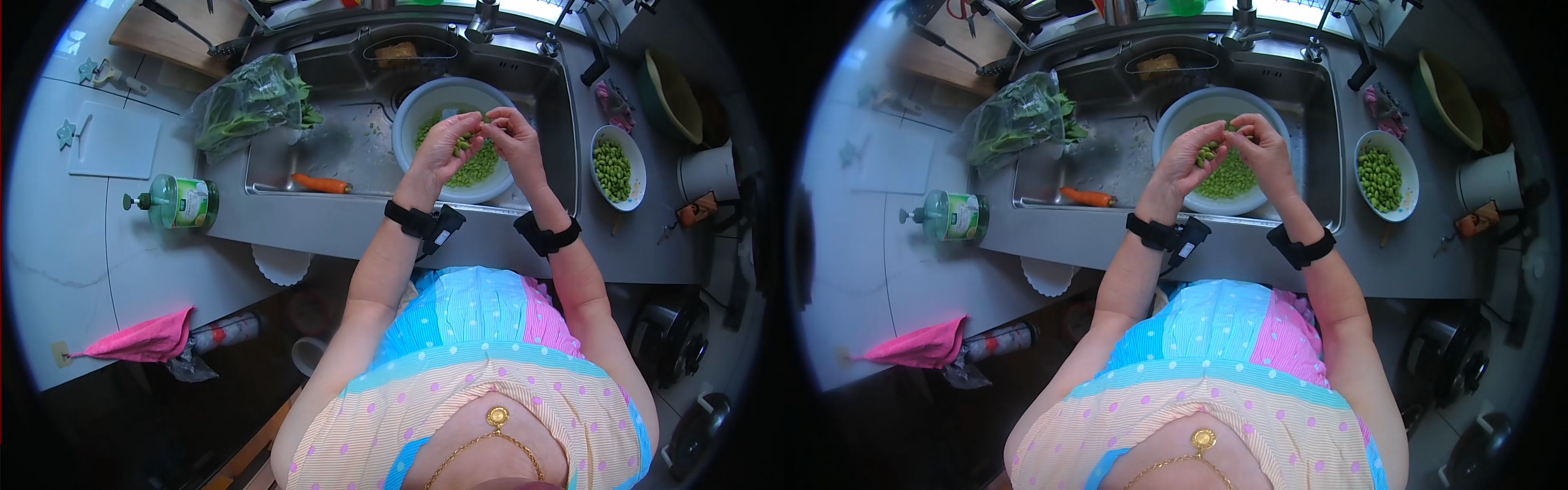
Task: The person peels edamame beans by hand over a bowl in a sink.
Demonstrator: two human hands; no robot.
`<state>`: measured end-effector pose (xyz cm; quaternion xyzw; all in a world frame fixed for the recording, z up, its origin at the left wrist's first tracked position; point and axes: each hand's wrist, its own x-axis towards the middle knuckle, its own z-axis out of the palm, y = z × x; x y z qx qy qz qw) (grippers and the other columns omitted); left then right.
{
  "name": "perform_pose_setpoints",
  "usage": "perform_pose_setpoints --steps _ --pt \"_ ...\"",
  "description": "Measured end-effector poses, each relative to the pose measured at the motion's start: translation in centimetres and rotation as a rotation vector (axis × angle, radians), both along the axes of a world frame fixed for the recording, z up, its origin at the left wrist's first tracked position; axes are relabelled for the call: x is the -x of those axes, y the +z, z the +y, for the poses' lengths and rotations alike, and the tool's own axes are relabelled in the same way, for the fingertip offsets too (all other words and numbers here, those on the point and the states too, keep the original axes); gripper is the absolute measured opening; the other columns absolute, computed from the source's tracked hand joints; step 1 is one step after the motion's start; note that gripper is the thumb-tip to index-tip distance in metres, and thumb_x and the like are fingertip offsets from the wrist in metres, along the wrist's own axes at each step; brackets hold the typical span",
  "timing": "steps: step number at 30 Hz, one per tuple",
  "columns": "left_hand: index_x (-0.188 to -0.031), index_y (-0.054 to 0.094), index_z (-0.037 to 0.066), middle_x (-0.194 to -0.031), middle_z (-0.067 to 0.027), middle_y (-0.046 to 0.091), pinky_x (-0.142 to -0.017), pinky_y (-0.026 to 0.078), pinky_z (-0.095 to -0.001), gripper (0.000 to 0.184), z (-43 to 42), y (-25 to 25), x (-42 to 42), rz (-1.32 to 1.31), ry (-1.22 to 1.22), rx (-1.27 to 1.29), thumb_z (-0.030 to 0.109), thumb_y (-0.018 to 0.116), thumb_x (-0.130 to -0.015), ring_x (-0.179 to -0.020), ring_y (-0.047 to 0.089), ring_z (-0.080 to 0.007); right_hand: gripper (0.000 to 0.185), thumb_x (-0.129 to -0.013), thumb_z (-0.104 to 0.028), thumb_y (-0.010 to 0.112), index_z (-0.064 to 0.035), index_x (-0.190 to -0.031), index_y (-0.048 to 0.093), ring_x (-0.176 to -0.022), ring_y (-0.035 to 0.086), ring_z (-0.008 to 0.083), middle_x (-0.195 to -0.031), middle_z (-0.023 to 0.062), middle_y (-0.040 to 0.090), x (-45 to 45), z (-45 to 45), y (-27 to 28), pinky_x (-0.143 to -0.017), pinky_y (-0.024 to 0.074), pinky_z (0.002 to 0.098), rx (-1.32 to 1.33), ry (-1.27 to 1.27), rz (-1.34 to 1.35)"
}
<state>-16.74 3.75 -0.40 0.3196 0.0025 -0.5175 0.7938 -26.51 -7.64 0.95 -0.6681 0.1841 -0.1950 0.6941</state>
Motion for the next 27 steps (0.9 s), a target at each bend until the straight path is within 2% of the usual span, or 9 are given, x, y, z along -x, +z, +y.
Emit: perform_pose_setpoints --steps 3,12,18,27 --pt "-0.097 0.054 0.003 -0.084 -0.0049 0.056 -0.067 0.053 -0.0187 0.017 -0.1 0.2 0.2 -0.035 -0.002 -0.031 0.003 0.059 -0.081 -0.076 0.059 -0.0115 0.013 -0.08 -0.01 0.062 -0.0076 -0.091 0.057 -0.059 0.044 0.0007 -0.073 -0.0034 0.051 -0.3 -0.1 -0.9 -0.048 0.0332 0.0155 0.189 -0.017 -0.07" --pt "-0.095 0.053 0.001 -0.086 -0.0065 0.057 -0.068 0.053 -0.0186 0.018 -0.1 0.1 0.0 -0.048 -0.034 -0.023 -0.001 0.06 -0.079 -0.076 0.059 -0.0115 0.016 -0.08 -0.008 0.061 -0.0078 -0.095 0.056 -0.056 0.039 -0.0001 -0.073 -0.0038 0.049 0.3 -1.3 0.4 -0.047 0.0285 0.0132 -0.255 0.187 0.005" --pt "-0.096 0.053 0.0 -0.086 -0.007 0.057 -0.067 0.053 -0.018 0.018 0.0 0.6 0.2 -0.075 -0.055 -0.039 0.001 0.06 -0.08 -0.075 0.059 -0.0108 0.017 -0.079 -0.009 0.063 -0.0082 -0.094 0.054 -0.059 0.046 0.0011 -0.074 -0.0016 0.053 0.4 -1.6 -0.3 -0.048 0.0336 0.0125 -0.454 0.194 -0.033" --pt "-0.098 0.053 -0.001 -0.088 -0.0077 0.058 -0.068 0.054 -0.0196 0.019 0.0 0.1 0.1 -0.108 -0.045 -0.059 0.0 0.059 -0.08 -0.077 0.061 -0.0123 0.014 -0.081 -0.009 0.06 -0.0057 -0.094 0.054 -0.062 0.048 0.0027 -0.077 0.0004 0.054 0.4 -1.8 -0.9 -0.049 0.0362 0.0129 -0.527 0.208 -0.054"
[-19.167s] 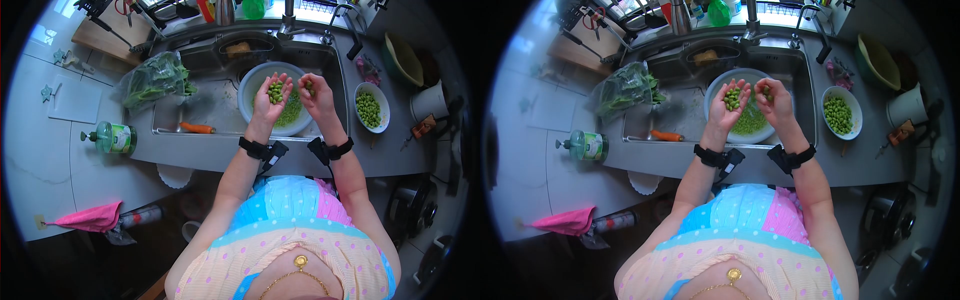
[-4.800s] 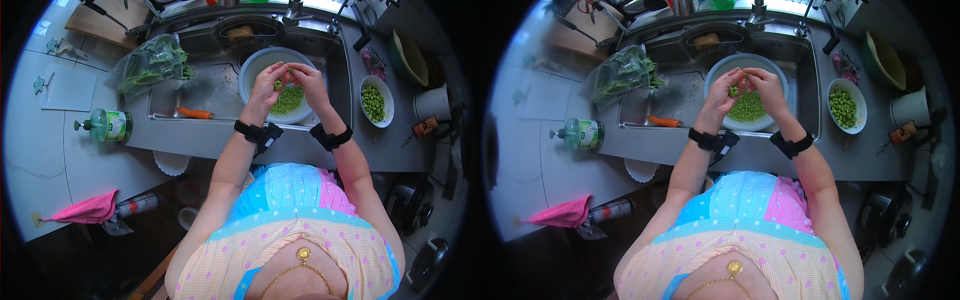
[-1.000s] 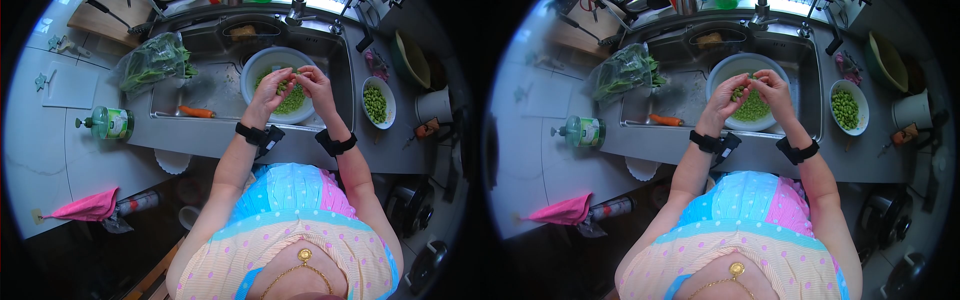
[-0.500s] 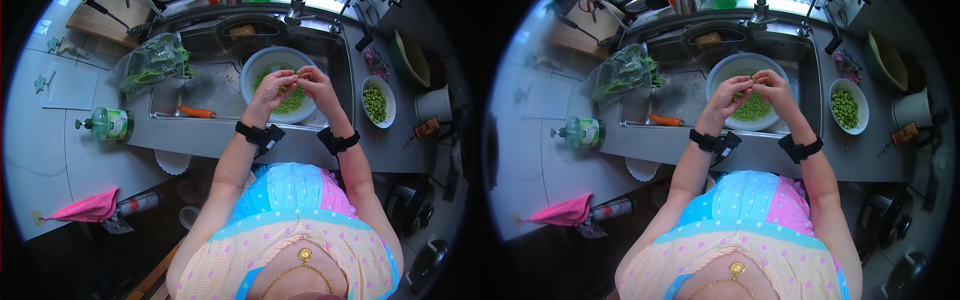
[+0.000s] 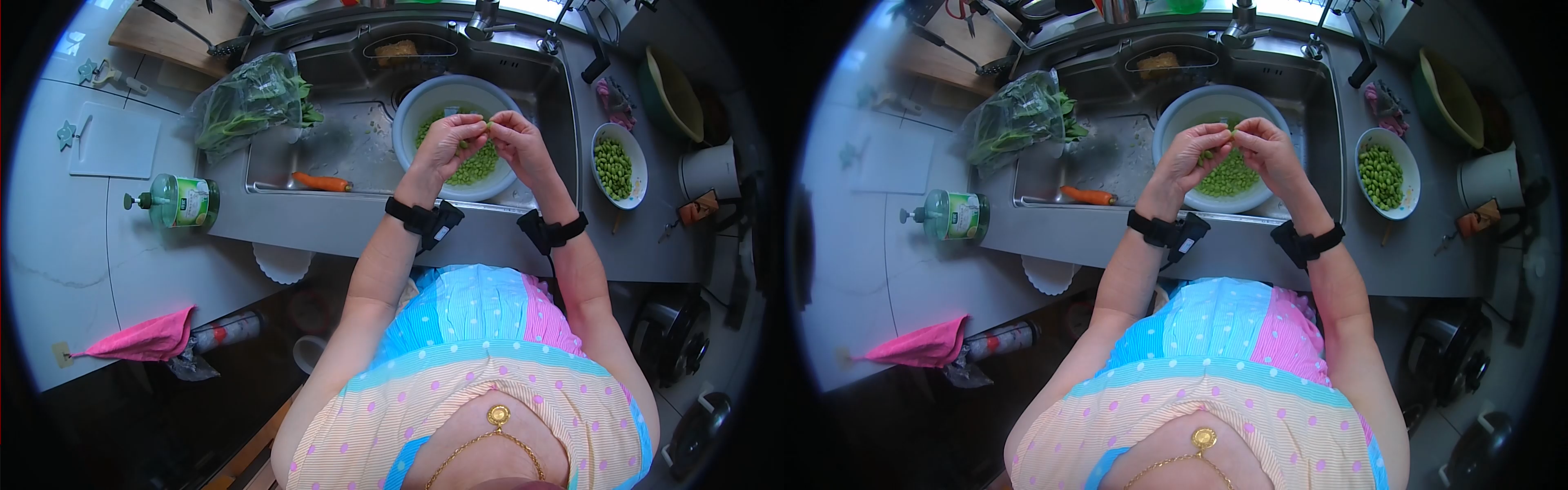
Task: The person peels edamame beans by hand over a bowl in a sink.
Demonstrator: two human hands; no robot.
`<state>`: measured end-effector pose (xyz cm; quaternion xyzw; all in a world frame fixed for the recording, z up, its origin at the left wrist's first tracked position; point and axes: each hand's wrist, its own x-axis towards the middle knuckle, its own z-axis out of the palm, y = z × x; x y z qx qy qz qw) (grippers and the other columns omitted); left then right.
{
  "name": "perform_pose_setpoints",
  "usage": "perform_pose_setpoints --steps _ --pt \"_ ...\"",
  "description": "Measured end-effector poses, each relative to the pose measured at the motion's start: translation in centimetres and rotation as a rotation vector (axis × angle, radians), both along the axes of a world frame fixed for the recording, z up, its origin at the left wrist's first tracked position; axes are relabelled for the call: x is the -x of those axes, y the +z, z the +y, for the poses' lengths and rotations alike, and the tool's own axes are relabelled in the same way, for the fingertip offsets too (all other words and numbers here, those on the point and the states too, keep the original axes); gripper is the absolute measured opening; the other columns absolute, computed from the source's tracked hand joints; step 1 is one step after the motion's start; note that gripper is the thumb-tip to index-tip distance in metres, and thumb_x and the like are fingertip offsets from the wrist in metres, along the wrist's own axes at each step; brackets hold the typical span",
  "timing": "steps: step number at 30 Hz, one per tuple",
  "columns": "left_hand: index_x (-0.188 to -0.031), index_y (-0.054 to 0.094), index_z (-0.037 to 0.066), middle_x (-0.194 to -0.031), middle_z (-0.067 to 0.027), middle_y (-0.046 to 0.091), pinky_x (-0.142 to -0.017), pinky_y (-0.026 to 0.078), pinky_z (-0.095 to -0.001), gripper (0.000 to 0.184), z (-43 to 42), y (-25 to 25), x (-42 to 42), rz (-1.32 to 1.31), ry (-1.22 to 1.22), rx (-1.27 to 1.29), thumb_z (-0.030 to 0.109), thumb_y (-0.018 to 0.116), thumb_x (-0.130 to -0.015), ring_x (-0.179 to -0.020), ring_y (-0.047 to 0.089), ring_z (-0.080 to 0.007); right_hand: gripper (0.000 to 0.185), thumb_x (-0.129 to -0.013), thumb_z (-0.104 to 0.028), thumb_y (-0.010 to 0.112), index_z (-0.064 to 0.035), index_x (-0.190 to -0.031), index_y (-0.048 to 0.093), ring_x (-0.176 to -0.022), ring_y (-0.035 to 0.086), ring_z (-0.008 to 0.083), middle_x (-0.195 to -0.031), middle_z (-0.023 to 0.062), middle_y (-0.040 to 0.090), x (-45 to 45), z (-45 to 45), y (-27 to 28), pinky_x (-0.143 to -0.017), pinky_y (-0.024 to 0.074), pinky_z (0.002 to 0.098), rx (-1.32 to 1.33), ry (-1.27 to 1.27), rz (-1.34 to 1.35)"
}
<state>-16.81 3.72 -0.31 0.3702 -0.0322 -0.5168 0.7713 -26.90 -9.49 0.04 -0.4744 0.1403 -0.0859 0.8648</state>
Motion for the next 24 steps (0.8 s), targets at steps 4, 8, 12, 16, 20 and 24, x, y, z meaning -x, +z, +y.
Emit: perform_pose_setpoints --steps 4,8,12,16,20,24 --pt "-0.102 0.052 -0.002 -0.093 -0.0111 0.057 -0.072 0.054 -0.0215 0.02 -0.2 -0.7 -0.1 0.097 0.048 0.094 0.0 0.055 -0.082 -0.083 0.061 -0.015 0.011 -0.085 -0.013 0.055 -0.004 -0.092 0.054 -0.062 0.049 0.0045 -0.077 0.0017 0.055 -0.2 0.3 0.2 -0.049 0.0381 0.0143 -0.138 -0.099 0.008" --pt "-0.106 0.05 -0.002 -0.104 -0.0173 0.055 -0.083 0.051 -0.0289 0.021 -0.5 -1.3 -0.5 0.229 0.172 0.208 0.004 0.051 -0.086 -0.096 0.058 -0.0224 0.013 -0.087 -0.014 0.05 -0.003 -0.091 0.055 -0.062 0.05 0.0059 -0.078 0.0026 0.056 0.1 0.5 2.1 -0.049 0.0402 0.0165 -0.327 -0.214 0.02" --pt "-0.113 0.045 -0.001 -0.114 -0.0192 0.05 -0.094 0.043 -0.0385 0.034 -0.3 -0.9 -0.5 0.38 0.16 0.309 0.024 0.046 -0.09 -0.109 0.05 -0.0283 0.014 -0.086 -0.015 0.051 -0.0029 -0.09 0.057 -0.061 0.054 0.0099 -0.077 0.0025 0.059 0.1 -1.6 -0.1 -0.051 0.0443 0.0208 -0.277 0.052 -0.133" --pt "-0.118 0.041 0.001 -0.119 -0.0187 0.048 -0.096 0.039 -0.039 0.053 -0.4 -0.9 -0.4 0.367 0.137 0.314 0.045 0.038 -0.09 -0.112 0.046 -0.0274 0.016 -0.085 -0.018 0.054 -0.0047 -0.092 0.06 -0.061 0.059 0.016 -0.071 0.006 0.061 -0.3 1.2 1.6 -0.054 0.0466 0.0274 0.683 -0.196 0.211" --pt "-0.125 0.035 0.003 -0.118 -0.0161 0.048 -0.096 0.037 -0.0346 0.066 -0.4 -1.0 -0.3 0.259 0.083 0.28 0.057 0.034 -0.087 -0.109 0.047 -0.0221 0.014 -0.084 -0.014 0.055 -0.0057 -0.095 0.059 -0.067 0.062 0.0188 -0.076 0.0076 0.062 -1.4 2.8 0.8 -0.057 0.0471 0.0294 1.213 -0.313 0.018" --pt "-0.129 0.029 0.001 -0.119 -0.0153 0.048 -0.095 0.036 -0.0338 0.074 -0.8 -0.6 0.0 0.267 0.073 0.295 0.06 0.032 -0.085 -0.109 0.048 -0.021 0.01 -0.082 -0.014 0.054 -0.0064 -0.088 0.058 -0.07 0.061 0.0288 -0.076 0.0115 0.06 -1.9 3.0 0.2 -0.059 0.0486 0.0357 1.479 -0.337 -0.073"
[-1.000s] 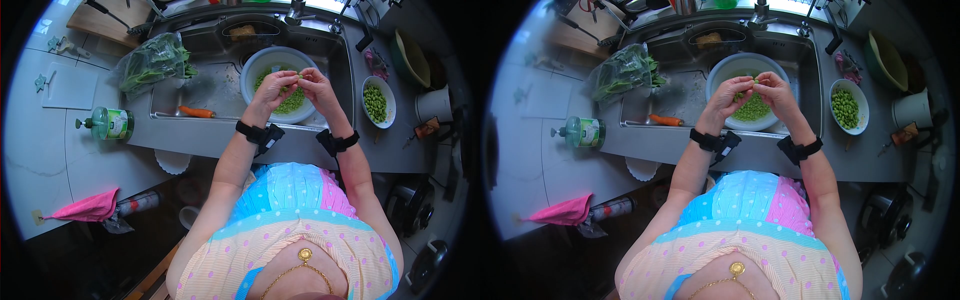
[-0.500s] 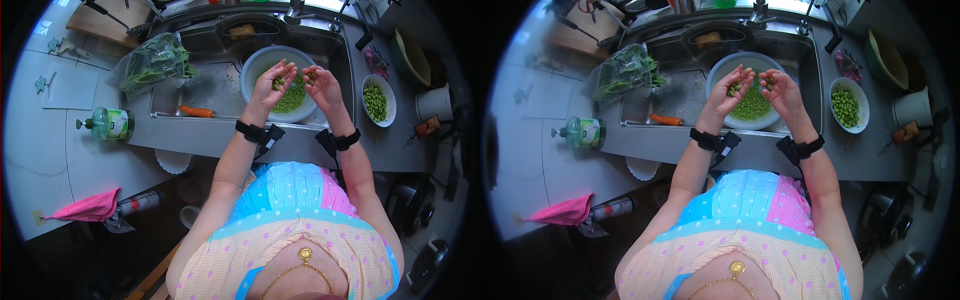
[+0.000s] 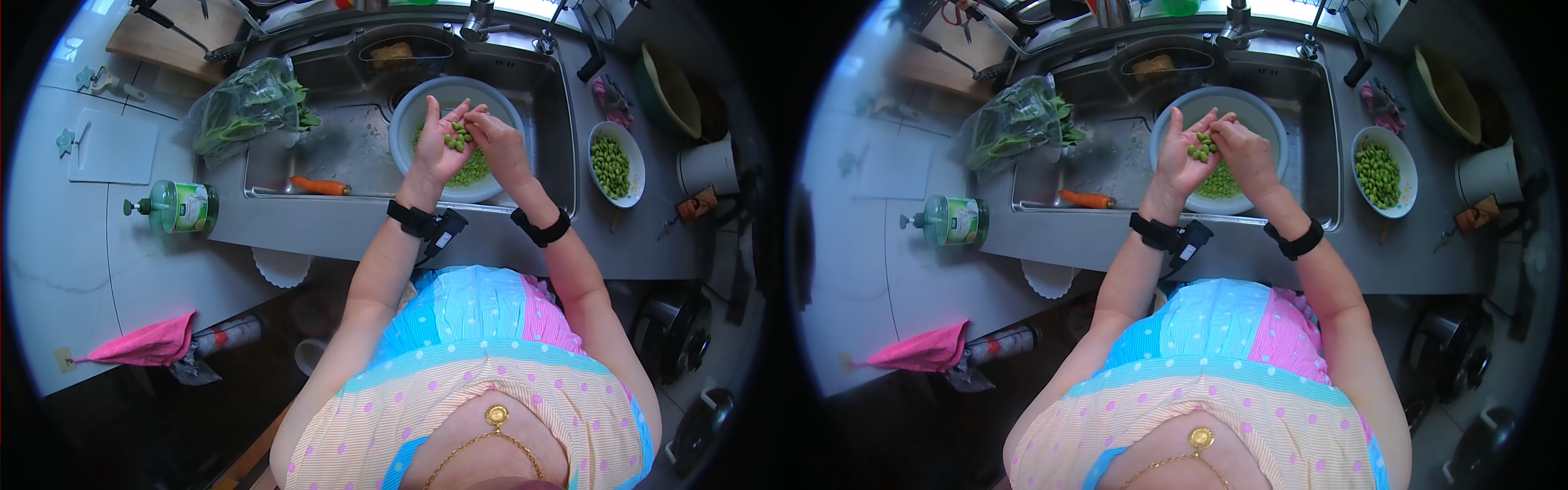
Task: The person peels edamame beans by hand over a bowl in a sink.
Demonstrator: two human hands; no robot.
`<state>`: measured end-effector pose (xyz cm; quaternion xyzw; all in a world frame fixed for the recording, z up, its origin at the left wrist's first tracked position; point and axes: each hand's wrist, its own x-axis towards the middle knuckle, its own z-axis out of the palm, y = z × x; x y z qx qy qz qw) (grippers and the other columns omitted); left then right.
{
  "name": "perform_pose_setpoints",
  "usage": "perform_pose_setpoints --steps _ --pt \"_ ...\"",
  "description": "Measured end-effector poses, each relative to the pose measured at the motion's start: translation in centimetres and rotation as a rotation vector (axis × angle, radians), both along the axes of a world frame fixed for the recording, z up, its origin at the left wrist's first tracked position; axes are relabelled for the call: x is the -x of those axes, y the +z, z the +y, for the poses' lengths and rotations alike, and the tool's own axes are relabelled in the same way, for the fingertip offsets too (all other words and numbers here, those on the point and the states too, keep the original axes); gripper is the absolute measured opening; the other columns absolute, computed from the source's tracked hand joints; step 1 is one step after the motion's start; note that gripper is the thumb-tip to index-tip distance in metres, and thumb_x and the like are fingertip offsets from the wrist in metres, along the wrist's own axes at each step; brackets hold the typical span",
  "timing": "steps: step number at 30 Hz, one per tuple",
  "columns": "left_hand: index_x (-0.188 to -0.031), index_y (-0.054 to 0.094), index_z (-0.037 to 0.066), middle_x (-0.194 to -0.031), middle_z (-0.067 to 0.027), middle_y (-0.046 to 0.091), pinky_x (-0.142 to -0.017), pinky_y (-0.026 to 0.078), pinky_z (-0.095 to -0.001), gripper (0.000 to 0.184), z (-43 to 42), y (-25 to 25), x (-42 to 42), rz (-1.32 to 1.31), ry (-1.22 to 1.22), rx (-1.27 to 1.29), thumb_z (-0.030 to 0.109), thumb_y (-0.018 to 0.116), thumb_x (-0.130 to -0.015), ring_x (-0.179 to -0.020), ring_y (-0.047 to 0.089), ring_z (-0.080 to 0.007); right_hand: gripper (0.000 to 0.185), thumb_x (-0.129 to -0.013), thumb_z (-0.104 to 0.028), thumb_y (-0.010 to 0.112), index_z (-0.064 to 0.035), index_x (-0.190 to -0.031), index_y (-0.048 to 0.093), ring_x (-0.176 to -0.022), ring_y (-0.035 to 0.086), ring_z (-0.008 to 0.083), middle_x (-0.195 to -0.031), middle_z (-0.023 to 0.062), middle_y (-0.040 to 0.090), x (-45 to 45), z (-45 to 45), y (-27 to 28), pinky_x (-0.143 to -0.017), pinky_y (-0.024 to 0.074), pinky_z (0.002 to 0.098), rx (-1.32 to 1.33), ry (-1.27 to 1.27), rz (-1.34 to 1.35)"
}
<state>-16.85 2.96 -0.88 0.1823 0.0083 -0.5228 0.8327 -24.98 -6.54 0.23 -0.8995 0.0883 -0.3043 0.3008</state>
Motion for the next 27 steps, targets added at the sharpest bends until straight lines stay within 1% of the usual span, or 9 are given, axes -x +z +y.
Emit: perform_pose_setpoints --steps 6,9,12,15,18,20,22,25,27 --pt "-0.128 0.029 0.0 -0.121 -0.0169 0.045 -0.095 0.037 -0.0355 0.073 0.0 -0.2 0.0 0.018 0.03 0.005 0.059 0.033 -0.085 -0.11 0.046 -0.024 0.009 -0.084 -0.013 0.052 -0.0044 -0.087 0.054 -0.067 0.06 0.0283 -0.073 0.0126 0.057 0.4 0.4 0.1 -0.056 0.0484 0.0348 0.122 -0.022 -0.021" --pt "-0.124 0.033 -0.001 -0.122 -0.0205 0.044 -0.098 0.038 -0.0384 0.067 0.1 -0.1 -0.3 0.061 0.052 0.041 0.055 0.034 -0.087 -0.114 0.044 -0.0289 0.008 -0.086 -0.012 0.051 -0.0039 -0.087 0.053 -0.065 0.061 0.0226 -0.074 0.011 0.058 0.9 0.3 0.9 -0.055 0.0488 0.0311 -0.341 -0.109 -0.03" --pt "-0.124 0.032 -0.002 -0.123 -0.0202 0.043 -0.1 0.036 -0.0408 0.067 0.2 0.3 -0.2 0.089 0.075 0.065 0.054 0.036 -0.087 -0.117 0.042 -0.0303 0.011 -0.086 -0.011 0.052 -0.002 -0.092 0.054 -0.061 0.06 0.0142 -0.077 0.0079 0.06 1.8 -2.0 0.7 -0.055 0.0487 0.0252 -1.336 0.118 -0.029" --pt "-0.123 0.033 -0.002 -0.123 -0.0199 0.042 -0.102 0.033 -0.0422 0.067 -0.1 0.6 -0.3 0.091 0.077 0.065 0.054 0.037 -0.087 -0.118 0.04 -0.031 0.016 -0.085 -0.011 0.054 0.0003 -0.097 0.055 -0.062 0.057 0.0085 -0.077 0.004 0.06 2.2 -2.1 1.3 -0.056 0.047 0.0189 -1.652 0.118 -0.082" --pt "-0.122 0.034 -0.001 -0.124 -0.0197 0.041 -0.102 0.032 -0.0422 0.066 -0.4 1.1 0.2 0.086 0.069 0.055 0.055 0.037 -0.086 -0.119 0.039 -0.031 0.02 -0.084 -0.009 0.054 0.0016 -0.101 0.054 -0.065 0.056 0.0071 -0.073 0.0024 0.058 2.8 -2.0 2.4 -0.058 0.0451 0.0171 -1.738 0.118 -0.121" --pt "-0.121 0.034 -0.001 -0.125 -0.0197 0.041 -0.102 0.032 -0.0418 0.067 -0.6 1.4 0.4 0.083 0.058 0.06 0.055 0.037 -0.086 -0.12 0.038 -0.0311 0.019 -0.083 -0.008 0.055 0.0018 -0.099 0.056 -0.067 0.055 0.007 -0.074 0.0025 0.058 3.5 -3.6 0.9 -0.06 0.0444 0.018 -1.665 0.254 -0.043" --pt "-0.122 0.034 -0.001 -0.125 -0.0198 0.041 -0.101 0.033 -0.0413 0.068 -0.9 1.5 0.5 0.08 0.043 0.083 0.056 0.037 -0.086 -0.12 0.037 -0.0311 0.019 -0.081 -0.009 0.057 0.0011 -0.097 0.059 -0.068 0.054 0.0072 -0.075 0.0022 0.059 3.6 -2.9 1.4 -0.062 0.0441 0.0193 -1.431 0.204 0.011" --pt "-0.122 0.033 -0.001 -0.126 -0.02 0.04 -0.099 0.034 -0.0408 0.069 -1.0 1.5 1.0 0.07 0.041 0.104 0.058 0.036 -0.085 -0.12 0.037 -0.0315 0.018 -0.078 -0.012 0.061 -0.0022 -0.093 0.063 -0.069 0.056 0.0087 -0.076 0.0032 0.061 3.2 -0.7 1.5 -0.062 0.044 0.0219 -0.835 -0.039 0.086" --pt "-0.122 0.033 -0.001 -0.126 -0.0201 0.04 -0.099 0.034 -0.0411 0.07 -1.0 1.7 1.2 0.068 0.049 0.103 0.058 0.036 -0.085 -0.12 0.037 -0.0319 0.019 -0.078 -0.012 0.061 -0.0021 -0.094 0.063 -0.069 0.056 0.0091 -0.076 0.0047 0.061 3.1 0.1 0.8 -0.062 0.0441 0.0226 -0.715 -0.004 0.013"
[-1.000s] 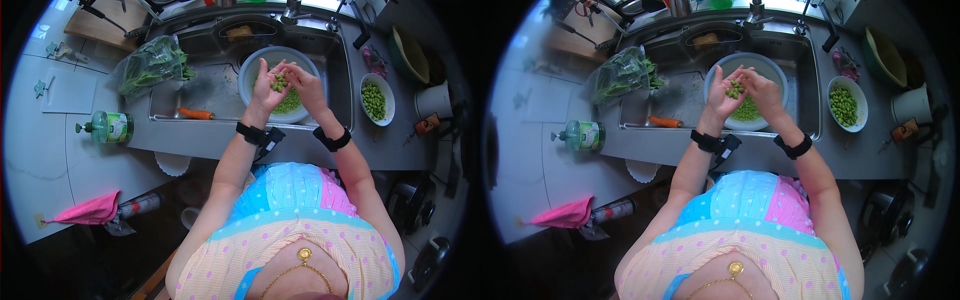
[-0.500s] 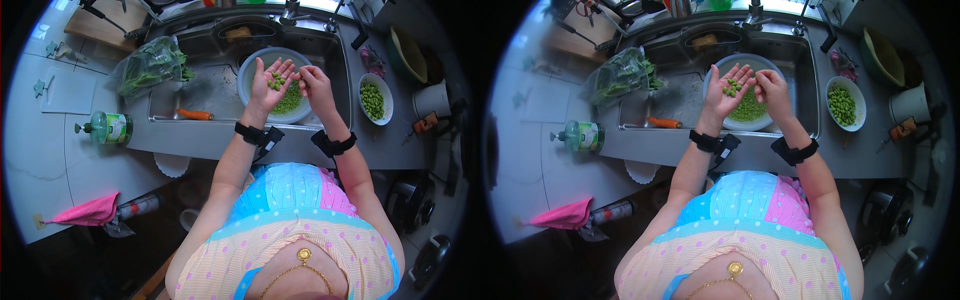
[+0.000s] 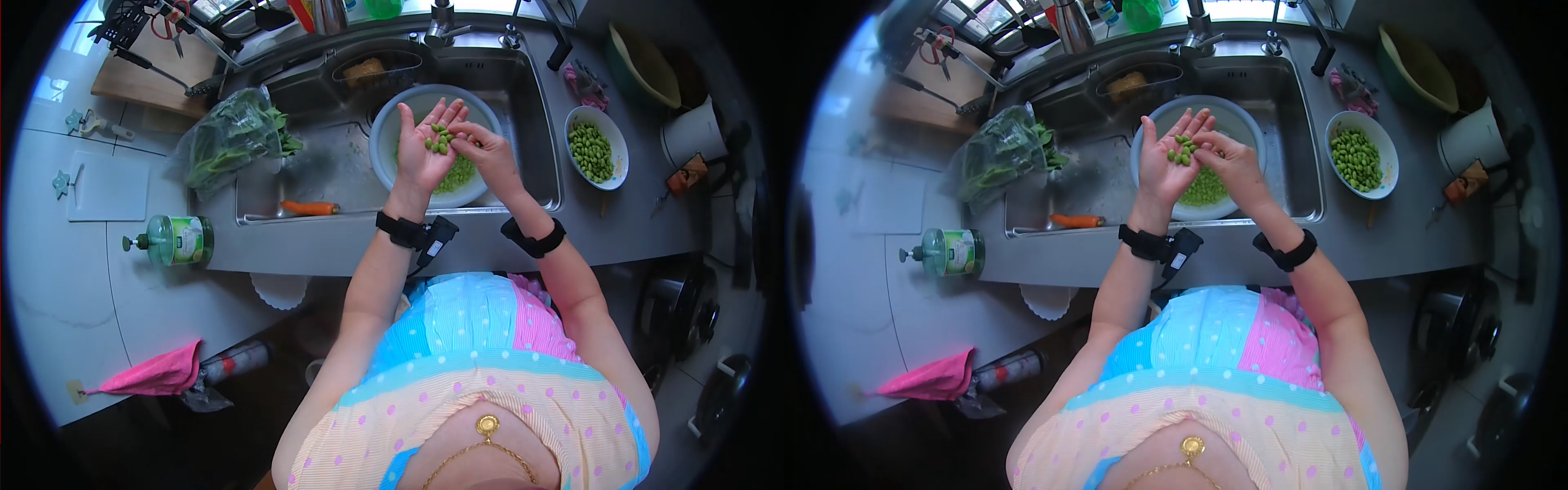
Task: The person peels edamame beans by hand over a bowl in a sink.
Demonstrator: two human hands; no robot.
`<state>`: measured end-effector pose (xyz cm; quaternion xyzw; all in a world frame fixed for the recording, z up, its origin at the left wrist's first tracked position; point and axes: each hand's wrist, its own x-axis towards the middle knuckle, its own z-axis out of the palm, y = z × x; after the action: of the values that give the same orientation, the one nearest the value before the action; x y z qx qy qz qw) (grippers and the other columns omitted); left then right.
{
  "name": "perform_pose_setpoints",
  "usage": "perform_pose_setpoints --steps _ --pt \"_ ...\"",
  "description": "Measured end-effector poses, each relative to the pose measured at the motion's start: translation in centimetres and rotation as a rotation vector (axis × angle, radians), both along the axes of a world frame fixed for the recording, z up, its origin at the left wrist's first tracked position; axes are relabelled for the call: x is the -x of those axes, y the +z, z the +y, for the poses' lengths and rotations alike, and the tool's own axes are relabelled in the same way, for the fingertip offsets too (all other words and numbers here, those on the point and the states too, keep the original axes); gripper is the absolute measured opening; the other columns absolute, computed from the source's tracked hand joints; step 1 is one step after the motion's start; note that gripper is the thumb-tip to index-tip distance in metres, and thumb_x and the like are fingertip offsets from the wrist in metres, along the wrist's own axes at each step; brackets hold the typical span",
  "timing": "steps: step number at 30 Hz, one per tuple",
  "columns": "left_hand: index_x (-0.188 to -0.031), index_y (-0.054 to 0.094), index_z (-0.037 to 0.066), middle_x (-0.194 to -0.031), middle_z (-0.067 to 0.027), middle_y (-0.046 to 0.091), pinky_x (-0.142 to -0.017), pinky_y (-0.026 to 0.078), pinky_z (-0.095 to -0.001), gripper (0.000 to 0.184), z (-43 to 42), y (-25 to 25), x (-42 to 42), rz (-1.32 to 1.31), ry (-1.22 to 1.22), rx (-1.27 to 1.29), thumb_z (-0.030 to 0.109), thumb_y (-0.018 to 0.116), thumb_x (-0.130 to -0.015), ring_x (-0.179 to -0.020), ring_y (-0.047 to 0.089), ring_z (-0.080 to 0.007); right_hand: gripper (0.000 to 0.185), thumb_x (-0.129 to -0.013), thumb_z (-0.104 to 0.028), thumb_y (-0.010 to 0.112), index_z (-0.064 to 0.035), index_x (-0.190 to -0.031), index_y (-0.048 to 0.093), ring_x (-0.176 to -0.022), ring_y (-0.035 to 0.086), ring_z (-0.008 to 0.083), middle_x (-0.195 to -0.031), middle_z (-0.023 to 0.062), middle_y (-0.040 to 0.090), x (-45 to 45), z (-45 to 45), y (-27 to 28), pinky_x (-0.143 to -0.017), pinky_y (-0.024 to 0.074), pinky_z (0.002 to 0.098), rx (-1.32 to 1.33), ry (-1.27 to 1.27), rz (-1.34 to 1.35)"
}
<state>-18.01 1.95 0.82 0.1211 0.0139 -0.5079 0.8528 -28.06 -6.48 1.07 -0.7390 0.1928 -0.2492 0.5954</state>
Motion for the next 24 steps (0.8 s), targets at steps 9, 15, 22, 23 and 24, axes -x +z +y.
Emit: perform_pose_setpoints --steps 9,15,22,23,24 --pt "-0.114 0.04 -0.002 -0.11 -0.0185 0.05 -0.088 0.046 -0.0346 0.045 0.3 -0.7 -0.2 0.032 0.037 -0.062 0.034 0.048 -0.089 -0.102 0.051 -0.0272 0.017 -0.083 -0.013 0.056 -0.0011 -0.095 0.056 -0.054 0.047 0.0052 -0.066 0.0021 0.052 -0.3 -0.8 -0.2 -0.044 0.0367 0.0193 -0.453 0.101 -0.086" --pt "-0.095 0.055 -0.002 -0.085 -0.0105 0.059 -0.062 0.054 -0.0178 0.012 0.7 -2.4 -0.9 -0.079 -0.023 -0.254 0.006 0.052 -0.087 -0.073 0.061 -0.0142 0.013 -0.087 -0.013 0.052 -0.0046 -0.098 0.053 -0.044 0.033 -0.0001 -0.064 -0.0033 0.045 -0.1 -1.6 1.4 -0.035 0.0236 0.0132 -0.901 0.184 -0.138" --pt "-0.096 0.055 -0.001 -0.087 -0.0075 0.058 -0.063 0.053 -0.016 0.013 0.3 -0.7 0.1 -0.188 -0.138 -0.218 0.008 0.054 -0.086 -0.071 0.06 -0.0103 0.018 -0.086 -0.012 0.054 -0.0042 -0.101 0.058 -0.042 0.031 -0.0014 -0.06 -0.0065 0.044 0.0 -1.6 0.4 -0.035 0.0208 0.0138 -0.726 0.133 -0.09" --pt "-0.096 0.055 -0.001 -0.087 -0.0071 0.058 -0.063 0.053 -0.0159 0.014 0.2 -1.0 0.0 -0.194 -0.145 -0.209 0.008 0.054 -0.086 -0.071 0.06 -0.0102 0.017 -0.086 -0.012 0.054 -0.0043 -0.101 0.059 -0.042 0.031 -0.0016 -0.059 -0.0068 0.044 0.0 -1.5 0.4 -0.035 0.0206 0.014 -0.714 0.118 -0.09" --pt "-0.097 0.055 -0.001 -0.087 -0.0069 0.058 -0.063 0.053 -0.0159 0.014 0.1 -1.1 -0.1 -0.193 -0.146 -0.206 0.007 0.054 -0.086 -0.071 0.06 -0.01 0.017 -0.086 -0.012 0.054 -0.0043 -0.1 0.06 -0.043 0.031 -0.0017 -0.059 -0.0071 0.044 0.0 -1.3 0.5 -0.036 0.0203 0.0142 -0.702 0.103 -0.09"
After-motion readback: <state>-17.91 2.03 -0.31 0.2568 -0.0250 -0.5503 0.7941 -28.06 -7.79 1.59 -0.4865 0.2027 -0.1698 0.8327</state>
